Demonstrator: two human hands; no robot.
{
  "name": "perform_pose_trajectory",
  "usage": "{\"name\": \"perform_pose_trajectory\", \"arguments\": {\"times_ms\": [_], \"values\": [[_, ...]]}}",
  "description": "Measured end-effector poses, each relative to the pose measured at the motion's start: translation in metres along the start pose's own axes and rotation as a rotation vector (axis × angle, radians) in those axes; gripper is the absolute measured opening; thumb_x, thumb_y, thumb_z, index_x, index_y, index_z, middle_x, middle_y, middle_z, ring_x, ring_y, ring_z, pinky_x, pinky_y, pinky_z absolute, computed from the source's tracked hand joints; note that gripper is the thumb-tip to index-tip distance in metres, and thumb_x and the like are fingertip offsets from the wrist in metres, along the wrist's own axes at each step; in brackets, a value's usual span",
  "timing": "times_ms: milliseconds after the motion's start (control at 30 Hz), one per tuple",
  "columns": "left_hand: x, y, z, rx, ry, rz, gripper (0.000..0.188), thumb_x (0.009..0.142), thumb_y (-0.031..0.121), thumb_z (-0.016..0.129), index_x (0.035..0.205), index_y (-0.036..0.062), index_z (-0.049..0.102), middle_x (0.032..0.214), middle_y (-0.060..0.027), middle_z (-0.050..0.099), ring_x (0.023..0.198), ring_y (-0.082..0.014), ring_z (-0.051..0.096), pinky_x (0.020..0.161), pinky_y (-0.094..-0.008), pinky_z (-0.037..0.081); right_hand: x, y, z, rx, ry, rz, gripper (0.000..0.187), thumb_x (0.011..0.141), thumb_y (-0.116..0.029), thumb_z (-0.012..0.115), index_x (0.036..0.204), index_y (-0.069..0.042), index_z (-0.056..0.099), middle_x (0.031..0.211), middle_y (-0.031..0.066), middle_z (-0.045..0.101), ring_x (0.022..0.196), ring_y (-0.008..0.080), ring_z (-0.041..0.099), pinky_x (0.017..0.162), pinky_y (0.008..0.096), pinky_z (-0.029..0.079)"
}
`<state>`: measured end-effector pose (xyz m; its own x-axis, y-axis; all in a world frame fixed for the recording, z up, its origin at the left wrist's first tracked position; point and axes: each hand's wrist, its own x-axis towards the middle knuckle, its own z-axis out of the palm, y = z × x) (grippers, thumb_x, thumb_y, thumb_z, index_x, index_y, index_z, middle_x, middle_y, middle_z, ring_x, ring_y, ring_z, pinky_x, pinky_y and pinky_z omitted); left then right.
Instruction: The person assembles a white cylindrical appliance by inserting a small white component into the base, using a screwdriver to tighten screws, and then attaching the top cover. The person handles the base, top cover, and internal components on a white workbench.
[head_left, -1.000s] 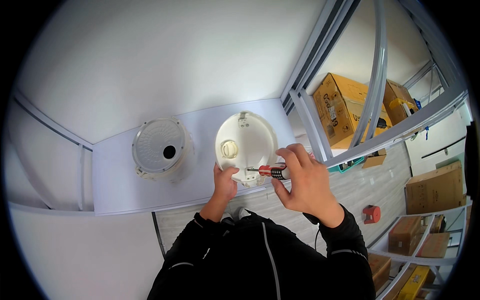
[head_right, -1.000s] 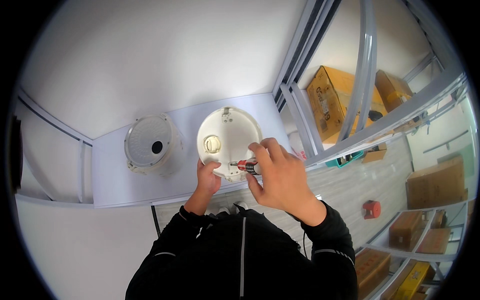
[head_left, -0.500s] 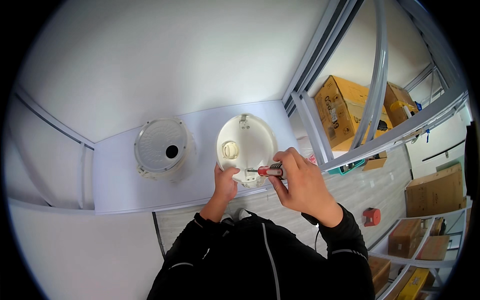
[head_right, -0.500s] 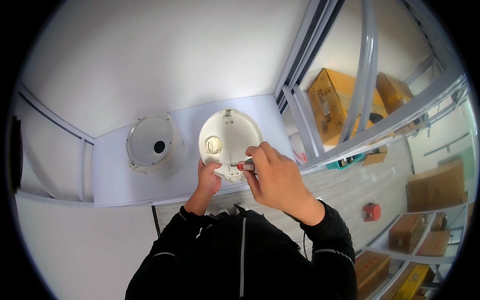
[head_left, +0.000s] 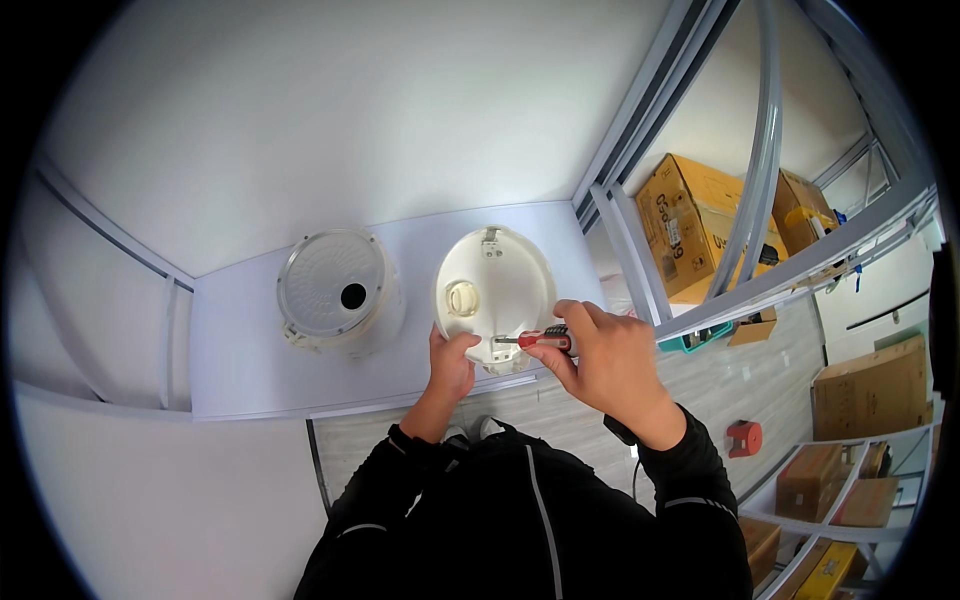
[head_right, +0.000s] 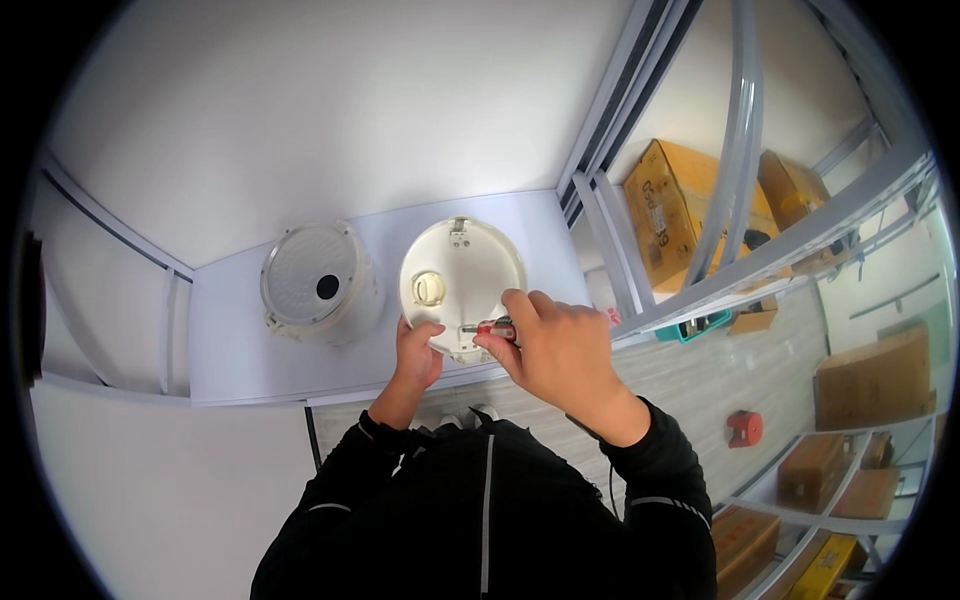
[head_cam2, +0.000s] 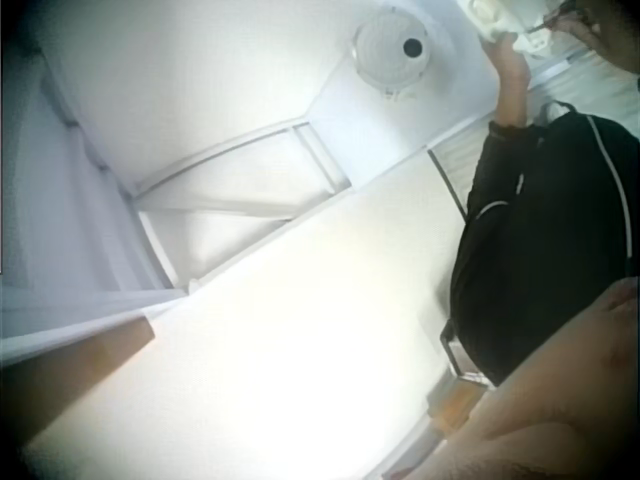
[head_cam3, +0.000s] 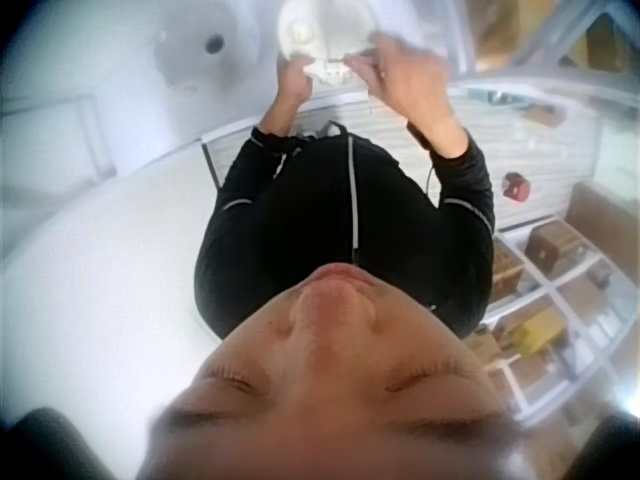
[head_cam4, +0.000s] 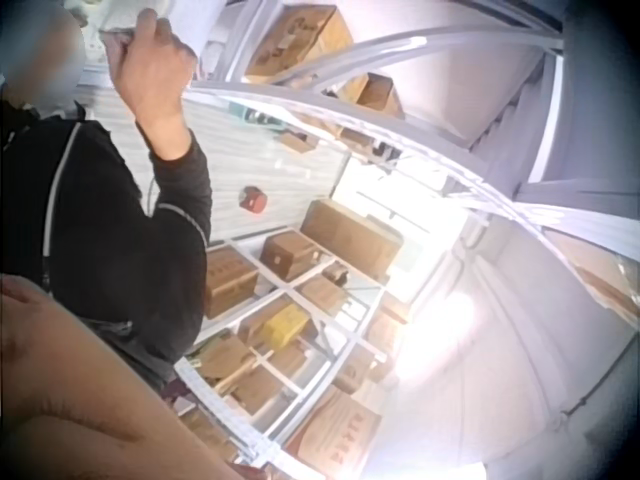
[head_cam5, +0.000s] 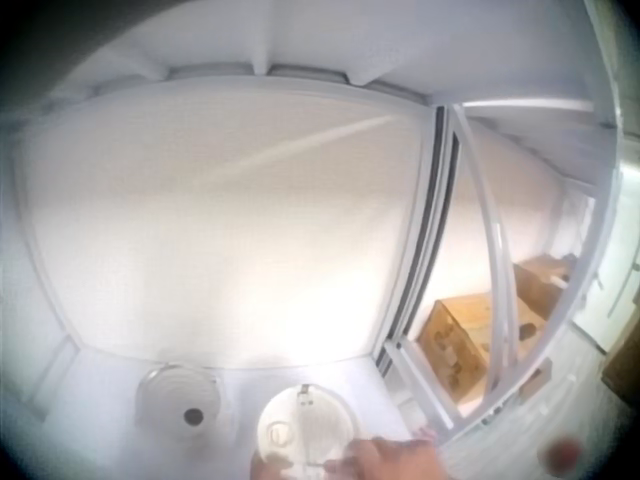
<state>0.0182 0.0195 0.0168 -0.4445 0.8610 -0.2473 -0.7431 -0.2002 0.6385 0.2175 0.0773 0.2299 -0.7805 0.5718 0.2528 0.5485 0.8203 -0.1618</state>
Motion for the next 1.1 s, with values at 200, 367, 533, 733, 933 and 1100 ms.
{"name": "perform_pose_trajectory", "arguments": {"times_ms": [200, 367, 533, 733, 933, 1100], "values": [[0.002, -0.001, -0.004, 0.01, -0.01, 0.005, 0.062, 0.079, -0.011, 0.058, 0.14, 0.0011, 0.055, 0.127, -0.0126, 0.067, 0.114, -0.0256, 0.069, 0.097, -0.0393, 0.057, 0.005, -0.011, -0.005, 0.154, 0.158, -0.141, 0.054, 0.088, -0.038, 0.082, 0.126, -0.006, 0.06, 0.092, 0.0083, 0.064, 0.064, 0.0276, 0.067, 0.054, 0.0388, 0.048], [-0.001, 0.002, -0.005, 0.025, -0.007, -0.005, 0.059, 0.08, -0.008, 0.059, 0.139, 0.0014, 0.057, 0.127, -0.0139, 0.069, 0.116, -0.0294, 0.07, 0.101, -0.0435, 0.057, -0.001, -0.008, -0.003, 0.01, -0.014, -0.048, 0.06, 0.086, -0.031, 0.084, 0.135, -0.007, 0.058, 0.103, 0.0112, 0.064, 0.068, 0.0296, 0.068, 0.056, 0.0393, 0.05], [0.0, 0.001, -0.008, 0.02, 0.009, 0.008, 0.06, 0.08, -0.008, 0.059, 0.139, 0.0014, 0.057, 0.127, -0.0142, 0.069, 0.116, -0.0296, 0.07, 0.102, -0.044, 0.057, 0.006, -0.018, -0.014, 0.136, 0.106, -0.104, 0.052, 0.087, -0.03, 0.084, 0.128, -0.006, 0.063, 0.086, 0.0074, 0.064, 0.063, 0.0278, 0.066, 0.054, 0.039, 0.049], [0.0, 0.003, -0.009, 0.015, -0.01, 0.022, 0.059, 0.08, -0.008, 0.059, 0.139, 0.0013, 0.057, 0.128, -0.014, 0.069, 0.117, -0.0297, 0.07, 0.103, -0.0444, 0.056, -0.001, -0.013, -0.002, 0.042, 0.031, -0.099, 0.064, 0.083, -0.026, 0.086, 0.138, -0.008, 0.059, 0.101, 0.0101, 0.063, 0.067, 0.029, 0.067, 0.056, 0.0396, 0.05], [-0.001, 0.004, -0.01, 0.014, -0.028, 0.021, 0.059, 0.08, -0.008, 0.059, 0.138, 0.0015, 0.057, 0.128, -0.0139, 0.069, 0.117, -0.0295, 0.07, 0.103, -0.0443, 0.056, 0.004, -0.026, -0.017, 0.222, 0.089, -0.071, 0.047, 0.087, -0.022, 0.085, 0.126, -0.005, 0.065, 0.091, 0.0099, 0.064, 0.067, 0.0312, 0.068, 0.06, 0.0416, 0.055], [-0.004, 0.003, -0.011, 0.02, -0.013, 0.012, 0.06, 0.08, -0.008, 0.058, 0.139, 0.0013, 0.056, 0.128, -0.0138, 0.068, 0.117, -0.0296, 0.069, 0.103, -0.0448, 0.056, -0.003, -0.018, -0.004, 0.298, 0.046, -0.078, 0.045, 0.089, -0.026, 0.084, 0.123, -0.003, 0.066, 0.089, 0.0112, 0.067, 0.066, 0.0333, 0.069, 0.06, 0.0414, 0.056]]}}
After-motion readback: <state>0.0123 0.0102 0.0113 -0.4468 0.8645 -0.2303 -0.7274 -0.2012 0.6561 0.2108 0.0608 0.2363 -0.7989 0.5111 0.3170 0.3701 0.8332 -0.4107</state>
